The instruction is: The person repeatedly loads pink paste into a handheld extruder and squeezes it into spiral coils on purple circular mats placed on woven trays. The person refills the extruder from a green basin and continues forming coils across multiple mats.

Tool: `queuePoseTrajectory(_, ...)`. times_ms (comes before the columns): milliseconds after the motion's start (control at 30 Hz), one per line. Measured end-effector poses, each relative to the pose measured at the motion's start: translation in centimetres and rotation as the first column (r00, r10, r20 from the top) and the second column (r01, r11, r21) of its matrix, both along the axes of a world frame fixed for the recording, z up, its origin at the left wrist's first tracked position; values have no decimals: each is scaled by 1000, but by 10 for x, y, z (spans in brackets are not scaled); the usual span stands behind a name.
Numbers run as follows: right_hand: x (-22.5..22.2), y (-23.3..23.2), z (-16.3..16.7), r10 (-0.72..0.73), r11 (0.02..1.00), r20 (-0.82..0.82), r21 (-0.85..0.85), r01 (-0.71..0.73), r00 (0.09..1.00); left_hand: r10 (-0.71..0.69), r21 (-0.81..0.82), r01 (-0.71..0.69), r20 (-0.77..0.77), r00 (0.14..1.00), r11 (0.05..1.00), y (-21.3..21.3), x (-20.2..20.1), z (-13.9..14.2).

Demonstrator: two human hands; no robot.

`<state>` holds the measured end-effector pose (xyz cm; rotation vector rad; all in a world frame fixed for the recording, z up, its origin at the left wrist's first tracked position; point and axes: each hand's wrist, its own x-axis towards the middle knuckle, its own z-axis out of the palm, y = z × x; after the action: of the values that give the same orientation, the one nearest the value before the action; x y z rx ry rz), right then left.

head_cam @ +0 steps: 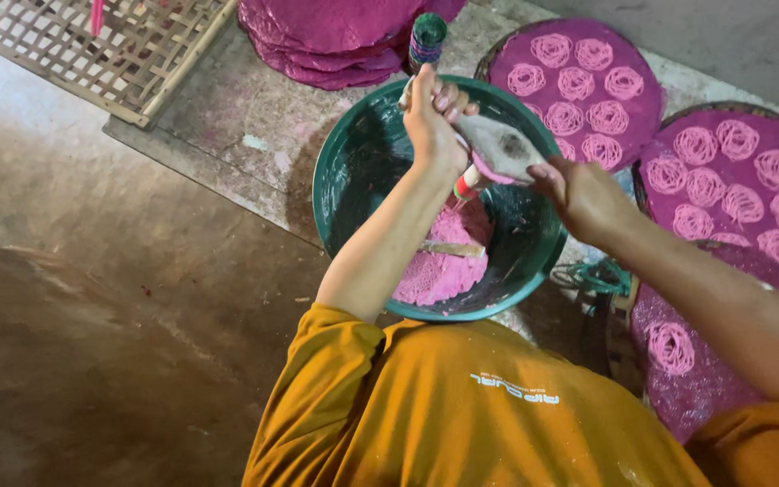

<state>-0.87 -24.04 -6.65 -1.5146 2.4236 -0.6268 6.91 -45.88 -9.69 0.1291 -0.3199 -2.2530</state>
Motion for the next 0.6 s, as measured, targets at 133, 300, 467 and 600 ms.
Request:
queuePoseTrajectory(133, -9, -11, -30, -8, 999, 232, 32, 1, 973, -65, 97, 60, 45, 997, 993, -17, 5, -28)
queuePoseTrajectory(300, 0, -26, -57, 1, 998, 339, 57, -21, 941, -255, 144, 214, 664, 703, 966, -20, 69, -74)
queuePoseTrajectory(467, 0, -26, 20, 67, 992, 350, 76, -100, 934, 337, -759, 508, 642, 689, 406, 1, 125, -47)
queuePoseTrajectory(600, 29, -14, 103, 508, 860, -25, -47, -509, 861, 311, -911, 413, 387, 868, -20, 15, 134, 11)
